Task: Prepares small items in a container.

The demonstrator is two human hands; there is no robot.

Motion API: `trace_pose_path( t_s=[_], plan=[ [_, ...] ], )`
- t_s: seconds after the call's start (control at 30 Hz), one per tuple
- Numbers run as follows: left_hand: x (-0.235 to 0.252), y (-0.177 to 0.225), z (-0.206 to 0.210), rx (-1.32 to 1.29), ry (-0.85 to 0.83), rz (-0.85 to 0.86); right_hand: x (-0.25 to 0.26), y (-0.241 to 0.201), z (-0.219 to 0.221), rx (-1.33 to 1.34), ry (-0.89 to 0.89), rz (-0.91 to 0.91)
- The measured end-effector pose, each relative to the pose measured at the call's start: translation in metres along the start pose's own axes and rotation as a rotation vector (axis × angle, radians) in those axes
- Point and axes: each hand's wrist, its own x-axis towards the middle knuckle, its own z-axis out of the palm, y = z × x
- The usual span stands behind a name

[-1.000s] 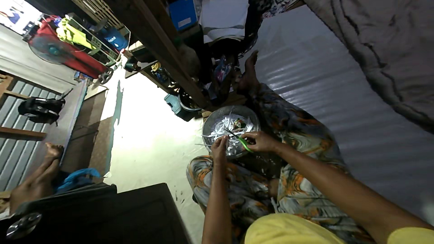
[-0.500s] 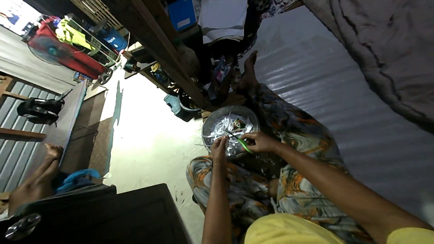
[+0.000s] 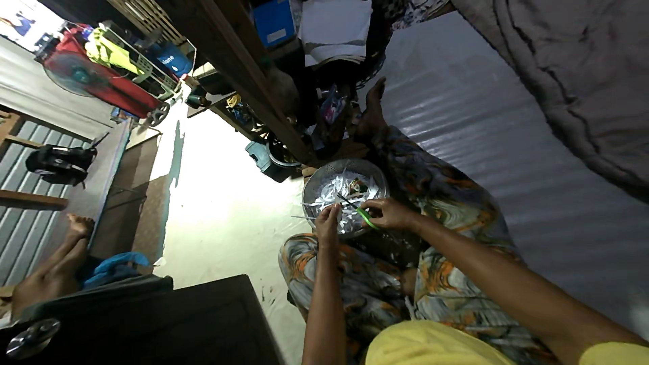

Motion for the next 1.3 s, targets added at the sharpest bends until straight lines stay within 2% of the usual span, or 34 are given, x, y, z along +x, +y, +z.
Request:
trace_pose_path(
  t_s=[0.33, 0.77, 0.97, 1.3],
  plan=[
    [-0.0006, 0.0002, 0.0005, -0.003, -0.004, -0.008, 0.0008, -0.0006, 0.0009, -0.011, 0.027, -0.01],
    [-0.0003, -0.0016, 0.0003, -0.04, -0.017, 0.014, -0.0002, -0.0023, -0.0004, -0.041, -0.023, -0.022],
    [-0.0011, -0.0022, -0.0009, 0.056, -0.05, 0.02, 0.0, -0.002, 0.0002, 0.0, 0.026, -0.013],
    [-0.0007, -0.0001, 0.0001, -0.008, -0.006, 0.013, 0.0, -0.0008, -0.0014, -0.011, -0.005, -0.011]
  ],
)
